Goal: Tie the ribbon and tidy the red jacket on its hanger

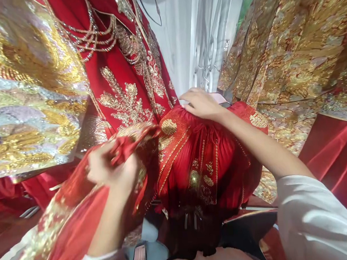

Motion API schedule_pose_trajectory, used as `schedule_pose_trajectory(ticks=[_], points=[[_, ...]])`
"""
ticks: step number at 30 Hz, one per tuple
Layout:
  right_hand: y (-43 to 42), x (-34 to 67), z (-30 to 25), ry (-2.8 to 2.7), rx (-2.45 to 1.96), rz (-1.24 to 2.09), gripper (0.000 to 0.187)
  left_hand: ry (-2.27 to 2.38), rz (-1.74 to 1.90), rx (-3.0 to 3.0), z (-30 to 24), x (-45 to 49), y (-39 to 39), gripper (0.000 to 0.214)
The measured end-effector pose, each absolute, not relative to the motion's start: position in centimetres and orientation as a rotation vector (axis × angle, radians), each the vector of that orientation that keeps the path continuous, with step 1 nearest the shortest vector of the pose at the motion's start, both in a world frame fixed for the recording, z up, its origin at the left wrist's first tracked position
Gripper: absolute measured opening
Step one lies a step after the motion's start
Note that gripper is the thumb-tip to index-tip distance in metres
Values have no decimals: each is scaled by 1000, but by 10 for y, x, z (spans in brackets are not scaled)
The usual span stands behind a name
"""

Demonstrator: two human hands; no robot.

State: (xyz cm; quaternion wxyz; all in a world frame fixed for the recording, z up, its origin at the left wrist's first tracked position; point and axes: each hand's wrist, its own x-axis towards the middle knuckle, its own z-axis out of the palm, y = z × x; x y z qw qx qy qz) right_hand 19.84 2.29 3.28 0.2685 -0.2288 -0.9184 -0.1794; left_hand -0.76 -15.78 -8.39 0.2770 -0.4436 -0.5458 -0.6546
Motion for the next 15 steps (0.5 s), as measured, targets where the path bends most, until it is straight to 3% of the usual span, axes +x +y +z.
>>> schedule_pose_trajectory(ticks=[7,15], points=[[30,176,36,-2633,-667,-266,32,-1525,-1650,-1325,-49,-35,-33,23],[34,161,48,-2654,-624,-107,30,-1565,-2013,-1799,-36,-35,29,29]])
